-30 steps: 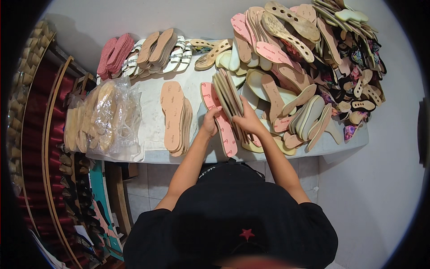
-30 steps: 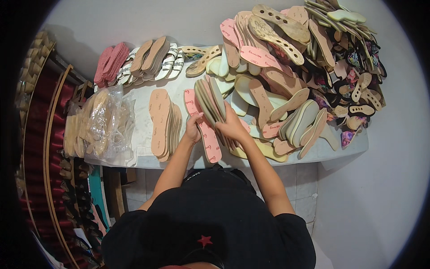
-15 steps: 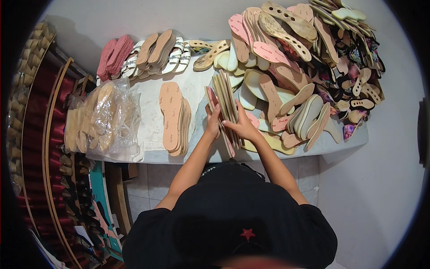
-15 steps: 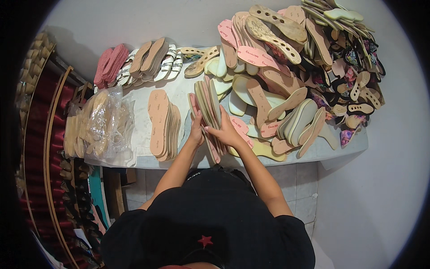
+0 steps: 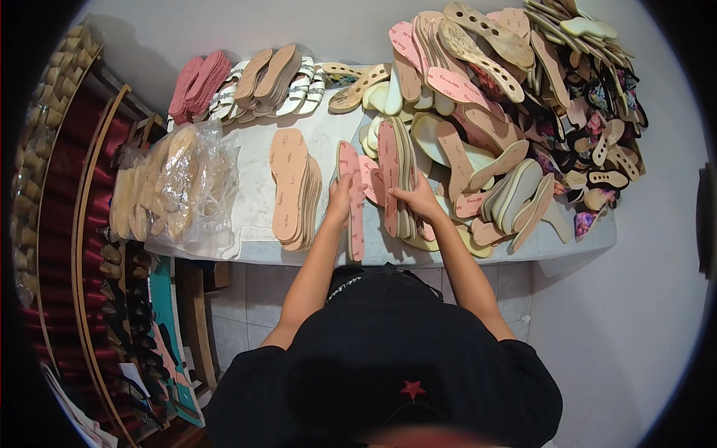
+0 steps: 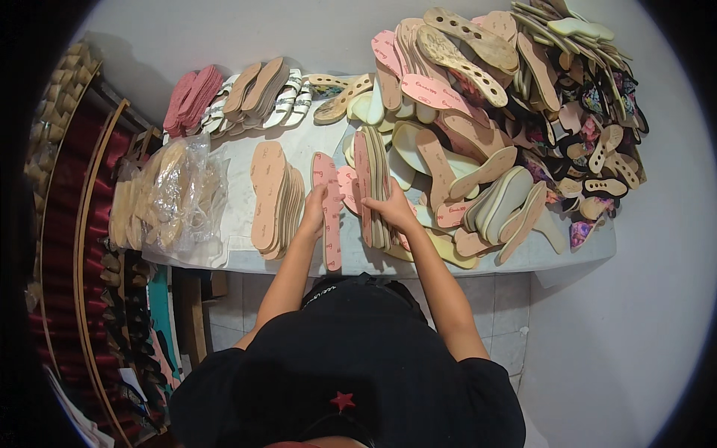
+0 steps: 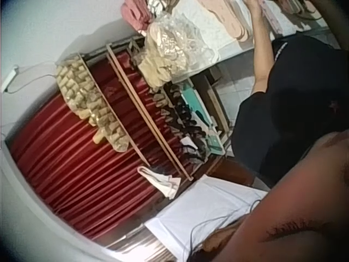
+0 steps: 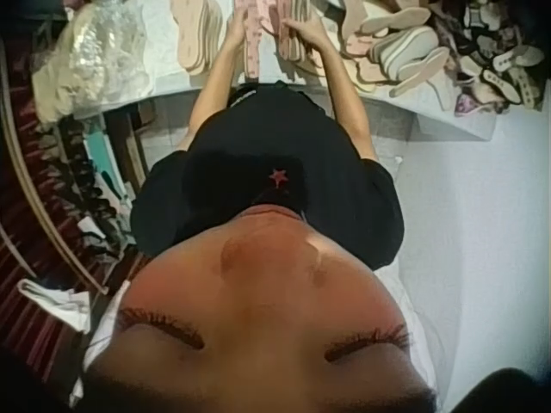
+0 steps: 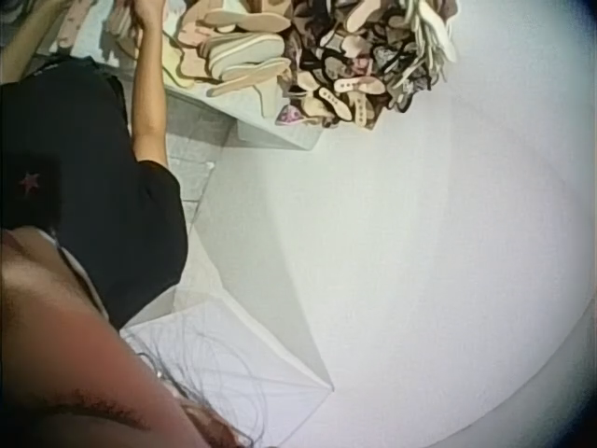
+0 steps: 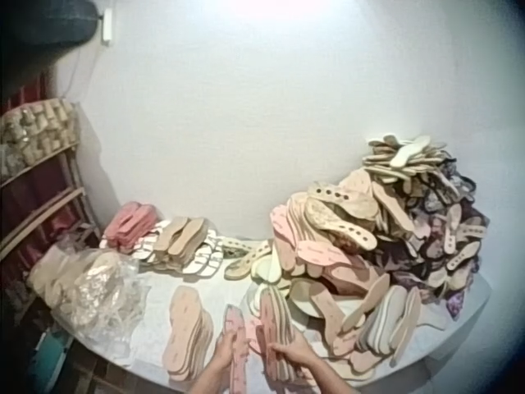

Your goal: Sorting and stacking various types and colors of shoe insoles and sole components on a work table.

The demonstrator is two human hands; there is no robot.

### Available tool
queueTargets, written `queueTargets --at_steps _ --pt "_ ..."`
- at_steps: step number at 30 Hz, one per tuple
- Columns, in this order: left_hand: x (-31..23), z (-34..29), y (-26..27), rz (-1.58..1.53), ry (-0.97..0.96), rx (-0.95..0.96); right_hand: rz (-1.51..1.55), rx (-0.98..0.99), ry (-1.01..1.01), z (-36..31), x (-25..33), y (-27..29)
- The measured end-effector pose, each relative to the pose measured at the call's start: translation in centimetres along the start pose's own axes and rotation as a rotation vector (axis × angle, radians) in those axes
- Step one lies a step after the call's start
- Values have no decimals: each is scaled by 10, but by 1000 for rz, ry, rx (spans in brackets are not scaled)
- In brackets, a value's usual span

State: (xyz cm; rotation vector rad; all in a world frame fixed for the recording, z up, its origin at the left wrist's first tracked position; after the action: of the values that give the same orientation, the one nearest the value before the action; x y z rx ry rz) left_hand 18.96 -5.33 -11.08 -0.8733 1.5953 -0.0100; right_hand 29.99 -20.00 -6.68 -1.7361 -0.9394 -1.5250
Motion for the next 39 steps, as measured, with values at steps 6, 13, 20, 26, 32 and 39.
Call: queueTargets --at_steps 6,13,20,26,32,39 --pt "0 -1 27 442 -66 -232 2 30 -83 13 -14 -12" --pt "54 -3 70 132 -101 -353 251 169 -149 7 -37 -28" --pt "18 -30 32 890 29 -572 255 120 -77 -1 -33 -24" --pt "40 -18 -31 265 45 165 551 20 -129 4 -59 -28" --pt "31 -28 -28 184 0 163 230 -82 42 -1 -48 -15" --pt "11 -50 -7 590 -94 -130 71 -120 59 -4 -39 -10"
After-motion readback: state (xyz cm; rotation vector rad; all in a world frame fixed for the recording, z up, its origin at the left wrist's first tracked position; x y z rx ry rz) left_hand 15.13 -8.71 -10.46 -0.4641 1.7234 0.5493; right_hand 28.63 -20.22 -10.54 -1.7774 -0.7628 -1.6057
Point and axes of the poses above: each hand's wrist, its own z-axis towards the middle knuckle, its own y-axis out of the back of the hand, x = y × z, the point moved 8 cm from there along z, towards the middle knuckle, and after that the axes turned 11 degrees about x, right-handed, at the moved point
